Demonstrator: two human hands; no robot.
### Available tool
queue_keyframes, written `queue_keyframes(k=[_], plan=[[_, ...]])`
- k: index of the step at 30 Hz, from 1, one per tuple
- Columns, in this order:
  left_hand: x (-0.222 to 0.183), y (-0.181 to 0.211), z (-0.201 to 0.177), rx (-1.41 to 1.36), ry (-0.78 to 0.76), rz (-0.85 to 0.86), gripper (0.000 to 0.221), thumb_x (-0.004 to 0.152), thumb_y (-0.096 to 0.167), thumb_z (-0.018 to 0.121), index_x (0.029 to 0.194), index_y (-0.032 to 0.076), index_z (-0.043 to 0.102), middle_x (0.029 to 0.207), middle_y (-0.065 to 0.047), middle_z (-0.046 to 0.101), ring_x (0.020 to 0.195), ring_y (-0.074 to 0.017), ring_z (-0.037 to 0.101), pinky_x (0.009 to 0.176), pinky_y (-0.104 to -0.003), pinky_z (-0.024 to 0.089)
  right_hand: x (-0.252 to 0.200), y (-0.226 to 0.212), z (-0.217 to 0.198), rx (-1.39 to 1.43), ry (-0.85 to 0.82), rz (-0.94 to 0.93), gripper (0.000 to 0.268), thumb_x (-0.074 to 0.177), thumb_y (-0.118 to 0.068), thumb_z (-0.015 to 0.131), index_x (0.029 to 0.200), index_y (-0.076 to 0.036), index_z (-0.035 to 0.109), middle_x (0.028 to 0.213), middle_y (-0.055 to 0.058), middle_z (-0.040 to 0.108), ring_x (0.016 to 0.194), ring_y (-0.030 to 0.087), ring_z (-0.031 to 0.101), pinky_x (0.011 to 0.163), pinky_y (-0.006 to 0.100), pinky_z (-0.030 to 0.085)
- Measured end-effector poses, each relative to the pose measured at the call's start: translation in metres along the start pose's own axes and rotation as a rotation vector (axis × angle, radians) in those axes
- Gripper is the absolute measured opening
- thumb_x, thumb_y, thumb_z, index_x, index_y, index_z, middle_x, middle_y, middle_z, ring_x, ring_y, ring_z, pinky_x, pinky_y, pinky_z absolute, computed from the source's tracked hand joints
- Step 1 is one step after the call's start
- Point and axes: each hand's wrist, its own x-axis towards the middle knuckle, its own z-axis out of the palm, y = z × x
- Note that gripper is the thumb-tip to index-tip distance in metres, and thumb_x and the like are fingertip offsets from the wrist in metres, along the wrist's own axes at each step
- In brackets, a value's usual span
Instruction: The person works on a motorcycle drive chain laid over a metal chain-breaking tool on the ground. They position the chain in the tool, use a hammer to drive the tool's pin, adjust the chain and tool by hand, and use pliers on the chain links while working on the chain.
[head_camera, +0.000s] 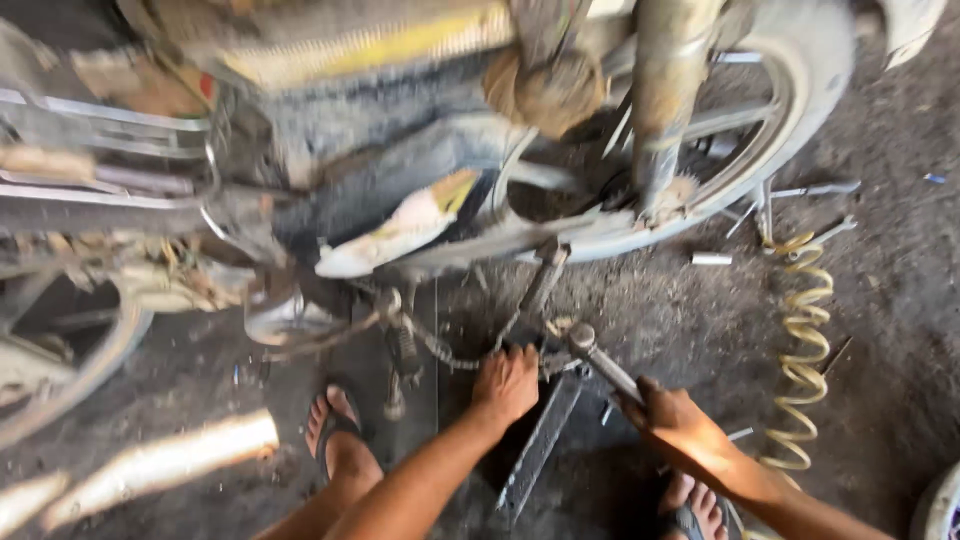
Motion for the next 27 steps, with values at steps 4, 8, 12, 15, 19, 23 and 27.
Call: queue_keyframes(k=[4, 8, 12, 15, 19, 23, 27], plan=[[-0.008, 0.004, -0.021, -0.003, -0.114, -0.05, 0.038, 0.098, 0.016, 0.046, 0.13, -0.001, 0.059, 0.112, -0.022, 0.068, 0.101, -0.0375, 0.067, 0.085, -0.052, 0.054, -0.013, -0.047, -0.03, -0.045, -0.08, 0.012, 0.041, 0.097, -0.041, 0.06, 0.117, -0.005, 0.062, 0.066, 0.022, 0.072, 0.057, 0.035, 0.073, 0.058, 0.048, 0.057], [-0.005, 0.004, -0.01, 0.001, -0.165, -0.064, 0.037, 0.096, 0.013, 0.048, 0.128, -0.001, 0.058, 0.112, -0.022, 0.067, 0.101, -0.0373, 0.067, 0.084, -0.051, 0.055, -0.024, -0.033, -0.016, 0.168, 0.129, -0.146, 0.047, 0.091, -0.04, 0.058, 0.121, -0.004, 0.06, 0.06, 0.021, 0.072, 0.051, 0.034, 0.072, 0.051, 0.046, 0.058], [-0.01, 0.005, -0.004, 0.003, -0.073, -0.033, 0.037, 0.094, 0.013, 0.05, 0.128, 0.0, 0.058, 0.11, -0.021, 0.068, 0.099, -0.0371, 0.068, 0.082, -0.051, 0.055, 0.006, 0.019, 0.01, 0.125, 0.062, -0.192, 0.043, 0.092, -0.043, 0.06, 0.111, -0.004, 0.061, 0.064, 0.022, 0.072, 0.058, 0.039, 0.07, 0.053, 0.049, 0.056], [-0.002, 0.005, -0.021, -0.009, -0.054, -0.04, 0.03, 0.093, 0.014, 0.052, 0.12, 0.003, 0.06, 0.11, -0.019, 0.069, 0.102, -0.037, 0.067, 0.084, -0.051, 0.055, 0.008, -0.001, -0.01, -0.076, -0.084, -0.066, 0.041, 0.095, -0.048, 0.061, 0.1, -0.007, 0.062, 0.072, 0.024, 0.071, 0.071, 0.046, 0.07, 0.061, 0.055, 0.054], [-0.011, 0.002, -0.015, -0.043, -0.141, -0.074, 0.029, 0.093, 0.018, 0.056, 0.118, 0.003, 0.059, 0.114, -0.019, 0.067, 0.106, -0.0364, 0.066, 0.088, -0.051, 0.054, 0.007, -0.003, -0.013, -0.193, -0.056, 0.101, 0.043, 0.095, -0.052, 0.056, 0.111, -0.012, 0.056, 0.079, 0.025, 0.072, 0.079, 0.046, 0.071, 0.068, 0.056, 0.056], [-0.01, -0.027, 0.038, -0.036, -0.03, 0.08, 0.052, 0.084, 0.03, 0.068, 0.125, 0.0, 0.057, 0.123, -0.022, 0.063, 0.111, -0.0387, 0.062, 0.091, -0.058, 0.051, 0.051, 0.073, 0.026, -0.363, 0.217, 0.072, 0.043, 0.095, -0.051, 0.056, 0.112, -0.012, 0.055, 0.086, 0.024, 0.072, 0.081, 0.044, 0.07, 0.063, 0.053, 0.056], [-0.032, -0.037, 0.063, 0.012, -0.033, 0.259, 0.057, 0.086, 0.033, 0.069, 0.133, 0.002, 0.057, 0.131, -0.022, 0.061, 0.116, -0.0389, 0.059, 0.094, -0.059, 0.049, 0.085, 0.088, 0.065, -0.479, 0.31, -0.059, 0.045, 0.097, -0.049, 0.055, 0.114, -0.008, 0.056, 0.094, 0.021, 0.068, 0.084, 0.034, 0.066, 0.065, 0.042, 0.059]])
